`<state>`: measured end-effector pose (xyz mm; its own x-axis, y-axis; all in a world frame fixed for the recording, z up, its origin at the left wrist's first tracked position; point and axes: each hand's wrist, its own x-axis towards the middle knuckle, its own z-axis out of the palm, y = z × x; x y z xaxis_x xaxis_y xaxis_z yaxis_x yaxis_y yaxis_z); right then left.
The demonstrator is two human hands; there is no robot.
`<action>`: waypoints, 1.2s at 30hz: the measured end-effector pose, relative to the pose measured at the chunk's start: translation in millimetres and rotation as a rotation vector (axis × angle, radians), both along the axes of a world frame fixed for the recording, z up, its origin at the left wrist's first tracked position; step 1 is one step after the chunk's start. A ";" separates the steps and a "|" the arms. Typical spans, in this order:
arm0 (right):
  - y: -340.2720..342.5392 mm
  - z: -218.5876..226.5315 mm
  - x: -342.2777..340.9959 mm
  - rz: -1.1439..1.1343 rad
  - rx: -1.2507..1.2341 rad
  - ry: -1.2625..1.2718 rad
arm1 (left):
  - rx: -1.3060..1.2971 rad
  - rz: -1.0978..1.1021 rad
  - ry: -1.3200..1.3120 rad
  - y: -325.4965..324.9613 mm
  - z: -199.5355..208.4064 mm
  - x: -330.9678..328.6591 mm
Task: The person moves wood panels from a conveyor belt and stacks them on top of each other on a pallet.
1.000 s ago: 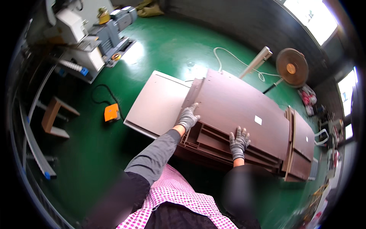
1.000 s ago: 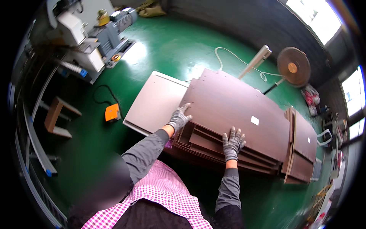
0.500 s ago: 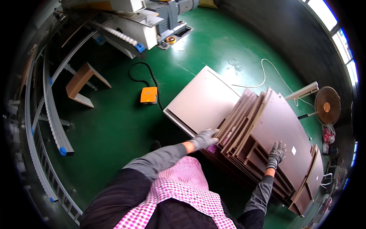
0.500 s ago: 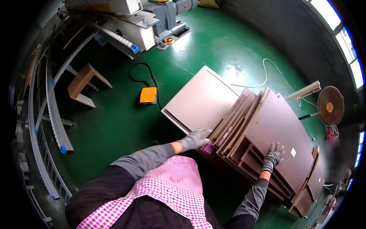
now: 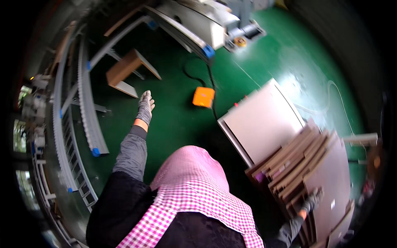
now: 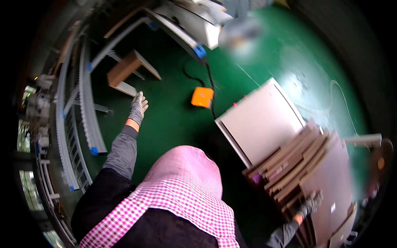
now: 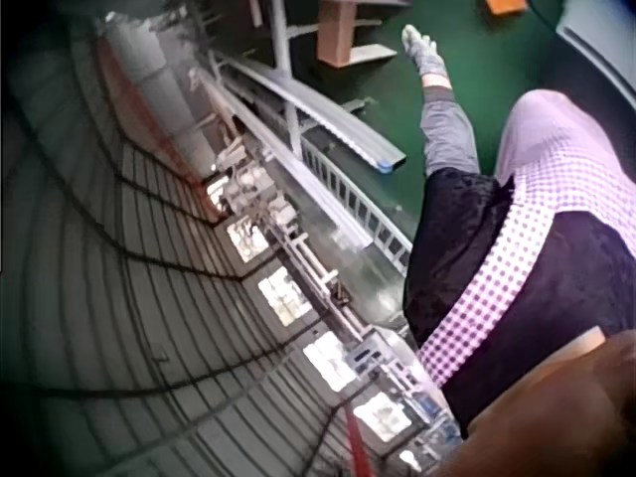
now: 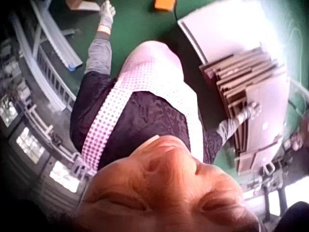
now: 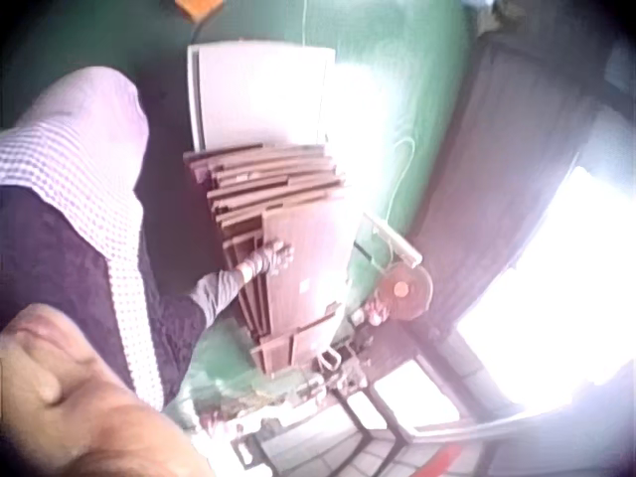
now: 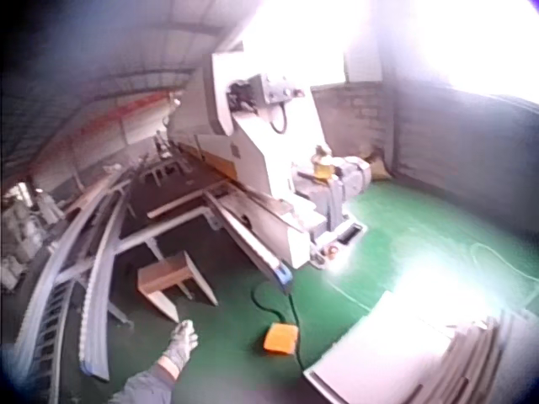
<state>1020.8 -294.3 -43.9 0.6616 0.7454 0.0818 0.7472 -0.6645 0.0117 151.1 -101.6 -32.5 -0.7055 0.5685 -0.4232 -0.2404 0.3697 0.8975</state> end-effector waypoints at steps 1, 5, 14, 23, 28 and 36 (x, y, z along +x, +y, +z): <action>-4.0 0.1 0.5 -0.055 0.018 0.089 | 0.064 0.125 -0.052 9.1 10.1 -29.7; -17.2 -22.1 21.2 -0.156 -0.136 -0.025 | 0.225 0.210 -0.047 46.2 40.6 -142.0; 10.9 -53.6 85.3 0.067 -0.533 -0.278 | 0.308 0.288 0.105 96.2 72.7 -243.1; 69.4 1.1 -52.3 -0.219 0.210 0.532 | 0.347 0.102 0.275 140.7 112.6 -287.6; 120.2 26.6 -100.4 0.007 0.055 0.455 | 0.351 0.054 0.183 142.3 112.6 -329.5; 129.9 69.2 -200.7 0.034 0.157 0.517 | 0.372 0.012 0.063 153.4 122.3 -388.6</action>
